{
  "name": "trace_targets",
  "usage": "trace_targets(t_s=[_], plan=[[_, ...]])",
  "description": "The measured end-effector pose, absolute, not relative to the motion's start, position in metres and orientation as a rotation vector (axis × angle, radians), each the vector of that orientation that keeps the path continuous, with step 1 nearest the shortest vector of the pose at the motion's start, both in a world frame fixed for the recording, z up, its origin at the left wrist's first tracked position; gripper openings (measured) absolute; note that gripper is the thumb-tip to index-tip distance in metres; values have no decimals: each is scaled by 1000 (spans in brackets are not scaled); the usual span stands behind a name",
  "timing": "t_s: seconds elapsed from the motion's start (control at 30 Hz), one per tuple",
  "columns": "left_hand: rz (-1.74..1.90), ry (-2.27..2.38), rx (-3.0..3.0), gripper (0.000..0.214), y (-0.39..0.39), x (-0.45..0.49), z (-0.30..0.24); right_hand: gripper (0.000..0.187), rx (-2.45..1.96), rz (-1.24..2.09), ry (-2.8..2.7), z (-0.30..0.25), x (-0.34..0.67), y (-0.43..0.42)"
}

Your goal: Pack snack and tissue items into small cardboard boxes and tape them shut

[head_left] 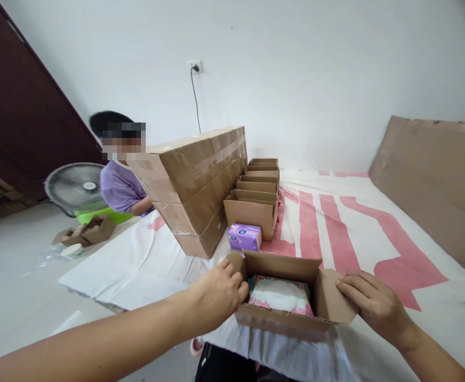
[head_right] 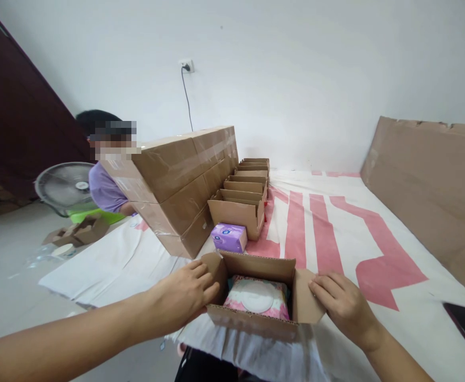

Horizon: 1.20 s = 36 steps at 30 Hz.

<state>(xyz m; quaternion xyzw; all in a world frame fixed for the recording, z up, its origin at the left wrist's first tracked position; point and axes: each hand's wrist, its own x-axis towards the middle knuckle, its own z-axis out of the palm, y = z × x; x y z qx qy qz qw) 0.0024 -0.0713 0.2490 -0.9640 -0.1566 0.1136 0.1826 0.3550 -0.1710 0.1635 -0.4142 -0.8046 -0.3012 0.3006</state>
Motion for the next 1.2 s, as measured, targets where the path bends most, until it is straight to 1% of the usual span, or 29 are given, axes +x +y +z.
trace_targets(t_s=[0.23,0.37,0.57,0.67,0.77,0.83,0.93,1.03,1.1,1.2], plan=[[404,-450,-2718,13,-73,0,244,28,-1047,-798,-2087,151,360,-172],[362,-534,-2763,18,-73,-2,241,29,-1082,-780,-2095,148,363,-172],[415,-492,-2774,12,-74,-4,243,25,-1162,-808,-2071,142,369,-172],[406,-469,-2739,16,-76,-3,245,22,-1179,-795,-2060,139,368,-172],[369,-391,-2727,23,-79,-3,245,22,-1239,-748,-2054,142,371,-169],[361,-337,-2725,30,-82,-3,243,24,-1304,-705,-2033,152,374,-166],[353,-354,-2711,38,-86,-3,237,24,-1342,-641,-1973,183,370,-163],[367,-411,-2689,33,-88,-3,231,23,-1230,-496,-2019,221,343,-161],[396,-427,-2681,28,-89,-3,228,24,-1099,-345,-2190,240,316,-156],[417,-444,-2672,29,-89,-2,226,20,-1013,-201,-2595,250,275,-139]])
